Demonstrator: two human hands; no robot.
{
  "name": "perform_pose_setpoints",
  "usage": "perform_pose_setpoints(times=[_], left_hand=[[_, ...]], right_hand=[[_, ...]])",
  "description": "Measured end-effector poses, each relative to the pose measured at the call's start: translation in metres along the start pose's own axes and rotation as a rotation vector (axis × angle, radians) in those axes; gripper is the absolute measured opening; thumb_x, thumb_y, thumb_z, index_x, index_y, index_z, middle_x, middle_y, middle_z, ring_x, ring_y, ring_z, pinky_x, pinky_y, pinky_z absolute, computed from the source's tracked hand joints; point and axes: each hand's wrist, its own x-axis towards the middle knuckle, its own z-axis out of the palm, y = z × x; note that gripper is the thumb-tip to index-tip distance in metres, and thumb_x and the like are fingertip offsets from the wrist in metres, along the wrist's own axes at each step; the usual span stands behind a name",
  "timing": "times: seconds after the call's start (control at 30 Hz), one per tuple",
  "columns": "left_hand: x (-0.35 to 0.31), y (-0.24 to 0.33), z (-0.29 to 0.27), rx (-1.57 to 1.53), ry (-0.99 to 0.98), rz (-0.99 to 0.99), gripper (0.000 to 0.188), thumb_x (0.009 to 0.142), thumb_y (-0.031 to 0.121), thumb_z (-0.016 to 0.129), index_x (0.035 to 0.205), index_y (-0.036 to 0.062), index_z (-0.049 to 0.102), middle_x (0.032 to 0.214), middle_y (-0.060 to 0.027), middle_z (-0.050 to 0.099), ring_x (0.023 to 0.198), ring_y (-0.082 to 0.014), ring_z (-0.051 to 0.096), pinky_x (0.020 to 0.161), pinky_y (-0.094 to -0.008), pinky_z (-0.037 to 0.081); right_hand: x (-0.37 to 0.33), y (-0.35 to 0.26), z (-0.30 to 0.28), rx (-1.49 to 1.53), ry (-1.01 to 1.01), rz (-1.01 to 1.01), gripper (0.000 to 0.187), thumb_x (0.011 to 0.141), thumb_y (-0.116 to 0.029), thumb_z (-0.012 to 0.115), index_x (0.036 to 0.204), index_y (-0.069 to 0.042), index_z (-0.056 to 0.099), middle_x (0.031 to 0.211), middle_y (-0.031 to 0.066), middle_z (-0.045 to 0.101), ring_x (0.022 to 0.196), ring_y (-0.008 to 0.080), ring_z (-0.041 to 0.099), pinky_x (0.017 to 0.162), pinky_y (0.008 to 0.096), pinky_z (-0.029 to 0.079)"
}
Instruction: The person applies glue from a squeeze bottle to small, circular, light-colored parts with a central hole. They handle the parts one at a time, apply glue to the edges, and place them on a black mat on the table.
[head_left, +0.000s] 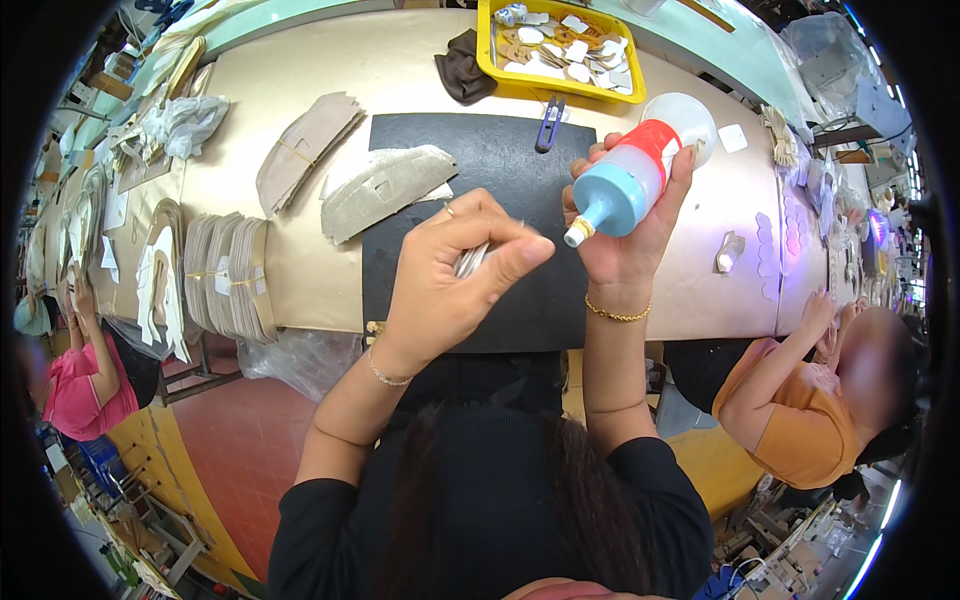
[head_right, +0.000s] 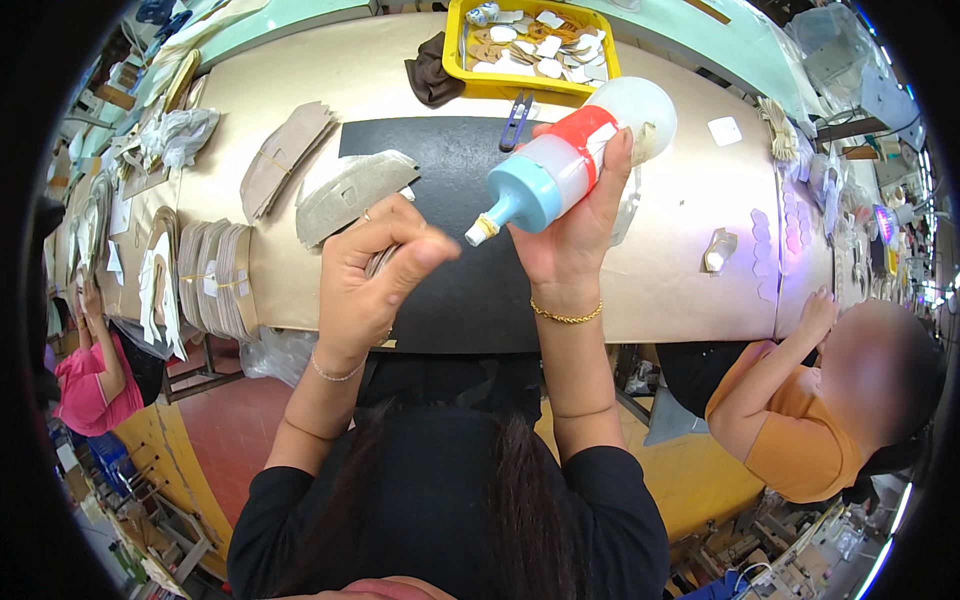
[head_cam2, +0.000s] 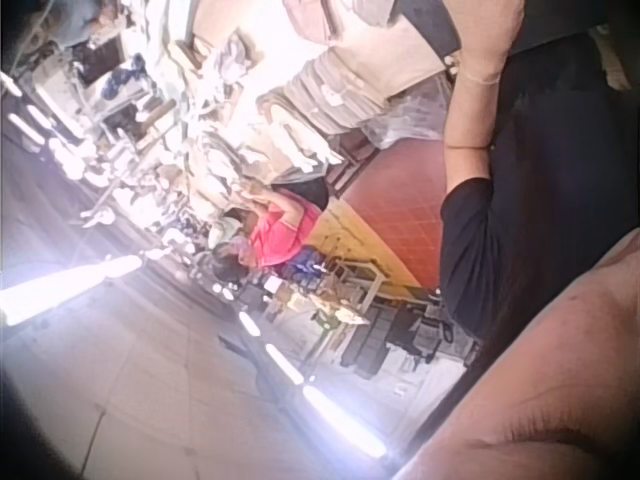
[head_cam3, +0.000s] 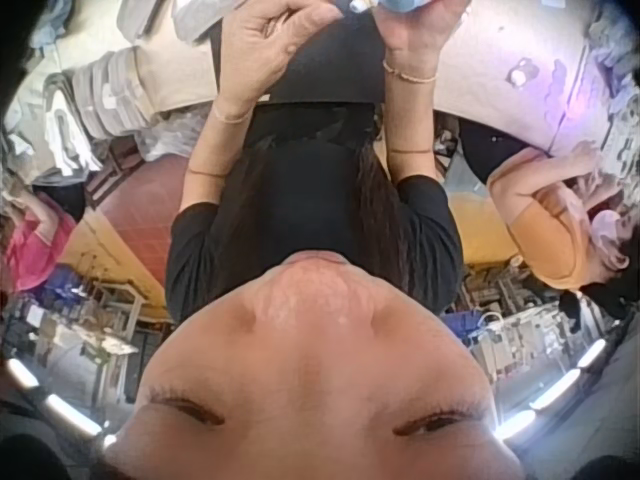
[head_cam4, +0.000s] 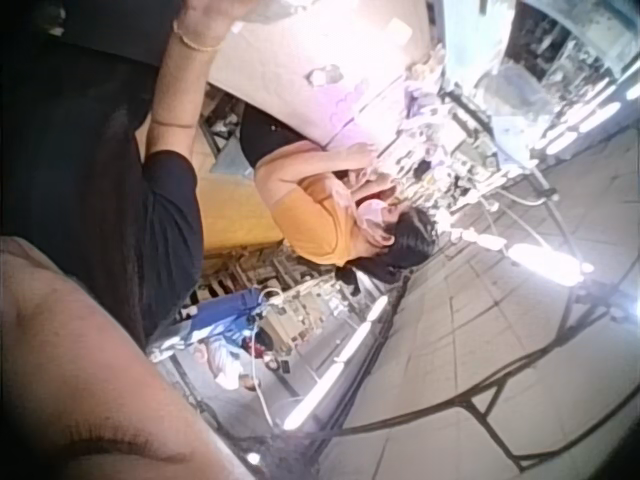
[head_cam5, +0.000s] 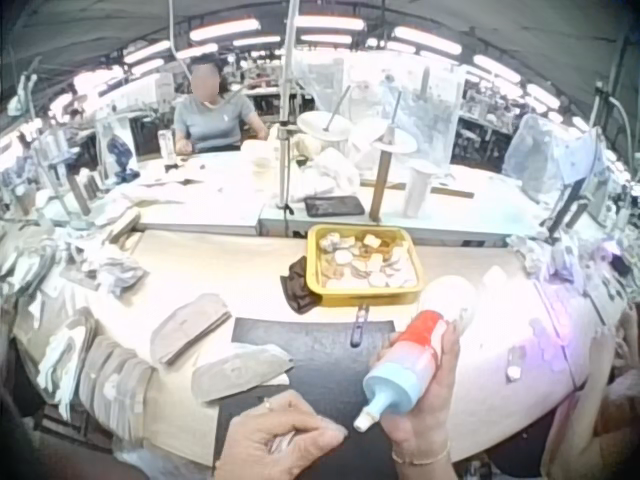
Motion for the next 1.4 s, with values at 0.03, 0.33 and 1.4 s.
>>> perform_pose_setpoints(times=[0.03, 0.33, 1.4], left_hand=[[-0.001, 0.004, 0.000, 0.076, 0.007, -0.031, 0.015, 0.077, 0.012, 0.074, 0.087, 0.0022, 0.069, 0.069, -0.0021, 0.052, 0.059, -0.0084, 0.048, 0.051, -0.0208, 0.036], [-0.002, 0.018, 0.005, 0.387, 0.077, 0.108, 0.018, 0.071, 0.004, 0.074, 0.088, 0.0039, 0.070, 0.068, -0.0049, 0.053, 0.057, -0.0147, 0.053, 0.050, -0.0258, 0.041], [-0.008, -0.013, 0.001, -0.244, -0.061, -0.107, 0.017, 0.075, 0.005, 0.059, 0.066, 0.0041, 0.045, 0.066, -0.0017, 0.042, 0.059, -0.0094, 0.036, 0.056, -0.0240, 0.030]], right_hand=[[0.000, 0.000, 0.000, -0.001, 0.003, 0.000, 0.063, 0.082, -0.065, 0.049, 0.094, -0.004, 0.057, 0.081, 0.0080, 0.059, 0.070, 0.0185, 0.058, 0.054, 0.0294, 0.048], [-0.001, 0.001, -0.002, -0.120, -0.021, -0.133, 0.063, 0.084, -0.063, 0.049, 0.096, -0.002, 0.057, 0.084, 0.0099, 0.060, 0.074, 0.0223, 0.060, 0.062, 0.0319, 0.051], [-0.006, -0.013, -0.010, -0.089, 0.030, -0.338, 0.054, 0.085, -0.057, 0.052, 0.107, -0.007, 0.052, 0.090, 0.0106, 0.061, 0.077, 0.0223, 0.061, 0.065, 0.0353, 0.053]])
